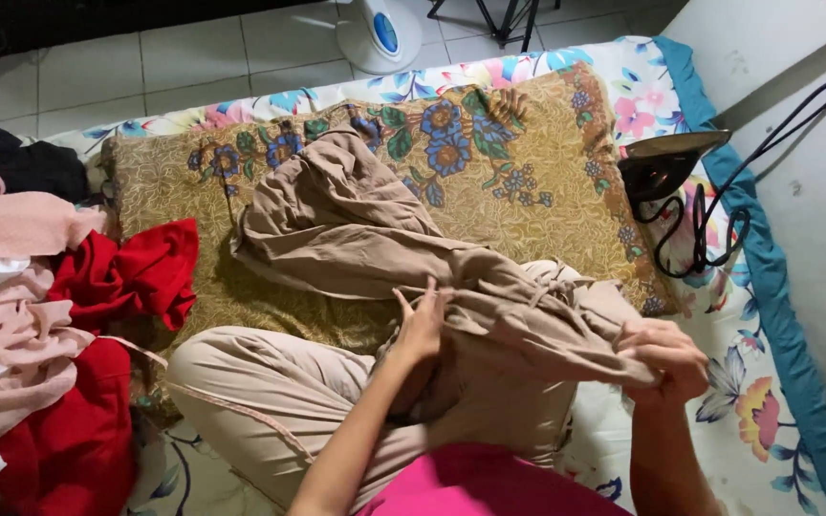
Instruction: The person is ironing a brown dress on a bed, smoothing out the fabric and using the iron to remove wrinkles.
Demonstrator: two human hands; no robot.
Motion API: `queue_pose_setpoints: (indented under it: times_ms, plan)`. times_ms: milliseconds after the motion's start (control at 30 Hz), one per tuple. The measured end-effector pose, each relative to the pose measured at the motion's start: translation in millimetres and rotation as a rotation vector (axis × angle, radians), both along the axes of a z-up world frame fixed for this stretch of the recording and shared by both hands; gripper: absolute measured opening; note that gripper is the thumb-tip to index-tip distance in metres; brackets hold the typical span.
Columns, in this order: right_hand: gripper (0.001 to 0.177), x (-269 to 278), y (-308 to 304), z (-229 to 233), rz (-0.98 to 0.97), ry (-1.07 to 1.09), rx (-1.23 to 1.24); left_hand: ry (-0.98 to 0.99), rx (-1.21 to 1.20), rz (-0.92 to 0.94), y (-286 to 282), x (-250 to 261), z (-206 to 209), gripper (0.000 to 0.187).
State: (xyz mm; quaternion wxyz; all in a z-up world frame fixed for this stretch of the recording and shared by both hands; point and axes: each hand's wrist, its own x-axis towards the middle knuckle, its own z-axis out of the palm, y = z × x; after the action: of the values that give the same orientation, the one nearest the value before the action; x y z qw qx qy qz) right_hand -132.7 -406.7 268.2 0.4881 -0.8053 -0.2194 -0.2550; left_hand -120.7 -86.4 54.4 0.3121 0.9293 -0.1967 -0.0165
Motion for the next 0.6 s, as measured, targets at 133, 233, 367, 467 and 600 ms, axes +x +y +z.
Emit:
queue_pose_setpoints:
  times_ms: [133,233,367,467,600]
  plan:
    - [0.059,36.1,-17.2,-36.5,0.009,-0.083,-0.213,-0.032,0.123,0.262,35.7,73.1,-124.6,0.041]
    - [0.080,59.7,11.3,13.8,0.170,0.246,-0.360,-0.035,0.219,0.192,38.2,91.6,-62.6,0.044]
    - [0.072,57.6,29.1,0.2,0.308,0.433,-0.761,-0.006,0.428,0.070,48.4,102.7,10.0,0.053]
    - [0.075,64.1,30.8,-36.5,0.190,0.588,-0.788,0.017,0.592,-0.025,55.1,110.0,82.1,0.061]
    - [0.087,88.0,61.0,-56.4,0.229,0.546,-0.747,0.064,0.810,-0.159,59.9,107.0,205.7,0.073]
